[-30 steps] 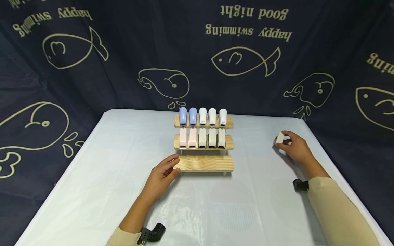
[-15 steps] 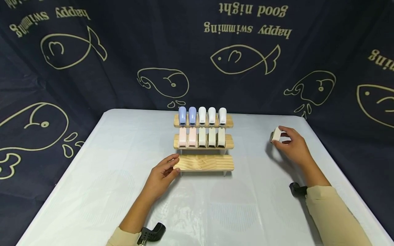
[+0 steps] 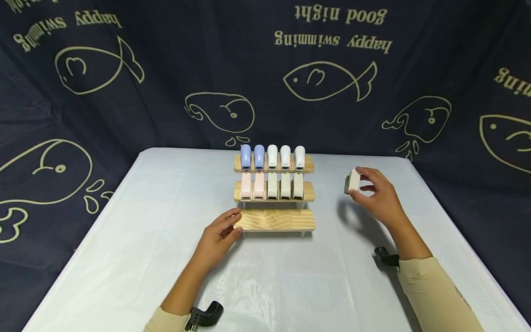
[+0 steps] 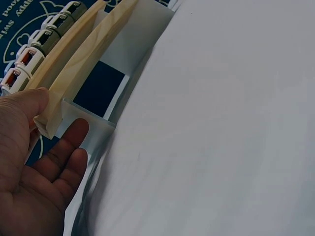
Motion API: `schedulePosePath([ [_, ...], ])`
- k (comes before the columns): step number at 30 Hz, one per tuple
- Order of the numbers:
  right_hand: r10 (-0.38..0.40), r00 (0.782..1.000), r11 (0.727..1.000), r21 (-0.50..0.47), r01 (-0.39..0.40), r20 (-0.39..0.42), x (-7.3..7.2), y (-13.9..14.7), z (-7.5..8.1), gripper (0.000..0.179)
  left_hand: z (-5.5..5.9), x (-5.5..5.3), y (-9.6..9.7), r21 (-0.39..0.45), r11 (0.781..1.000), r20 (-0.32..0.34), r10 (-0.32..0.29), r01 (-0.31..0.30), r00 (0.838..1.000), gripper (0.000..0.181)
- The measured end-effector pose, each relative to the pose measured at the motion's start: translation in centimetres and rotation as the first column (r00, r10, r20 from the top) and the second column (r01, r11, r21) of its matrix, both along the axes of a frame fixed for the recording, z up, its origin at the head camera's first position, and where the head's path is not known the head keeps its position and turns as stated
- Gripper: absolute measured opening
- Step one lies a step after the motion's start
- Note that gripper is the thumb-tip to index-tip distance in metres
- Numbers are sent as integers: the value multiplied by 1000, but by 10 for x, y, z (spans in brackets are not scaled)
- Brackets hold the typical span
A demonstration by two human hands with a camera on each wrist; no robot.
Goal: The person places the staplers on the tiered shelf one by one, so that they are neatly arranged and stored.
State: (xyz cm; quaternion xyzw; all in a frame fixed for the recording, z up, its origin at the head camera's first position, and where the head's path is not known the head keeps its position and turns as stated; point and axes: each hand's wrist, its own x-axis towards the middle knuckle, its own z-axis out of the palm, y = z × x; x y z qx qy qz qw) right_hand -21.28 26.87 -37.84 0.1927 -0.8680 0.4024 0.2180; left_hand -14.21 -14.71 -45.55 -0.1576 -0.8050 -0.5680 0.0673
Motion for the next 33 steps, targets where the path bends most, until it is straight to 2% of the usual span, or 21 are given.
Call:
schedulePosePath([
  [4,39,999,999,18,-38,-32,8,-22,11,63,1,0,0,-9,1000,7,3,-2,1000,44],
  [11,132,990,990,53,-130,-42,-5,-44,-1,66,2,1,-4,-14,1000,9,26,-26,1000,43],
  [17,211,976,976,60,-208,-52,-7,-64,-4,63,0,1,-6,-12,1000,4,24,-24,1000,43],
  [26,220,972,974,75,-214,-81,-8,-74,-8,61,-1,1,-2,-8,1000,-2,14,-14,1000,43],
  [33,214,968,976,82,-204,-134,-8,-75,-12,61,0,2,1,5,1000,4,6,-6,1000,44],
])
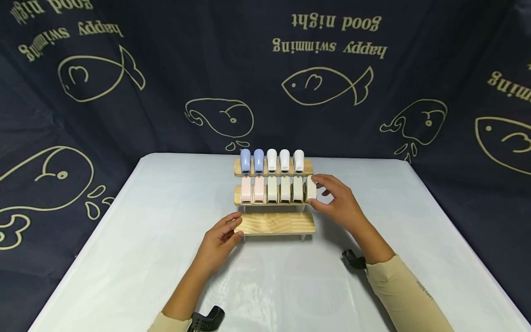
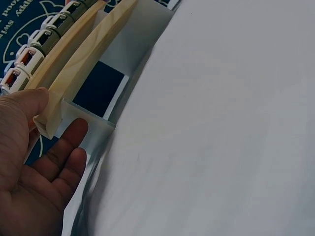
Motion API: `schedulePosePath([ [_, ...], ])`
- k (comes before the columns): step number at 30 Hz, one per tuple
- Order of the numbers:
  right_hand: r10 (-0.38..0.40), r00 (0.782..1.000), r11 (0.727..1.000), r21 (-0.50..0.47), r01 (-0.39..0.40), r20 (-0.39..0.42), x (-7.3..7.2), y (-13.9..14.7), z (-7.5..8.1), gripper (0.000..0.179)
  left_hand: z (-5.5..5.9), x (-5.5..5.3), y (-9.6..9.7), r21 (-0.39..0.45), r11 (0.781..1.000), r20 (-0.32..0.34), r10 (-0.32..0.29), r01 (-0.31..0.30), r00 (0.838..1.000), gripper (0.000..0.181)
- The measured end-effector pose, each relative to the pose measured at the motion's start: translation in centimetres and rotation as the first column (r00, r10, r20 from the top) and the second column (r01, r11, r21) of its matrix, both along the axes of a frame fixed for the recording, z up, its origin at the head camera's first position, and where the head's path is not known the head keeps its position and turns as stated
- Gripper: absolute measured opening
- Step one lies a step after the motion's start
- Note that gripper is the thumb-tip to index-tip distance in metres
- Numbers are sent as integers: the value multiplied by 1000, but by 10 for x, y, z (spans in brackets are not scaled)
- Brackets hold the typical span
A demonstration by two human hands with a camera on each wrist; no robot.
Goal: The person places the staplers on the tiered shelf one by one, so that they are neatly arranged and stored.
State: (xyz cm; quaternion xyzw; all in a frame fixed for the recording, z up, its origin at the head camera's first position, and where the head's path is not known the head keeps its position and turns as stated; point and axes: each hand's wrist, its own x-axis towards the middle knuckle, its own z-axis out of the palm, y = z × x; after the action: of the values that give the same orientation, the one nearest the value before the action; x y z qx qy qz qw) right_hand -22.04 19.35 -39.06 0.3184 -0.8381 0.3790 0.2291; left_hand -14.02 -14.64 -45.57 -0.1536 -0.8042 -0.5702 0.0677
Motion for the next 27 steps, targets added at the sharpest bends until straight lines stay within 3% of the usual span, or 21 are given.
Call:
schedulePosePath([
  [9,-3,998,999,34,0,69,4,-7,-4,59,-2,2,-4,-6,1000,-1,19,-19,1000,43],
  [27,-18,993,1000,22,16,113,9,-6,-7,63,0,-1,-4,-53,998,-35,14,-16,999,40],
])
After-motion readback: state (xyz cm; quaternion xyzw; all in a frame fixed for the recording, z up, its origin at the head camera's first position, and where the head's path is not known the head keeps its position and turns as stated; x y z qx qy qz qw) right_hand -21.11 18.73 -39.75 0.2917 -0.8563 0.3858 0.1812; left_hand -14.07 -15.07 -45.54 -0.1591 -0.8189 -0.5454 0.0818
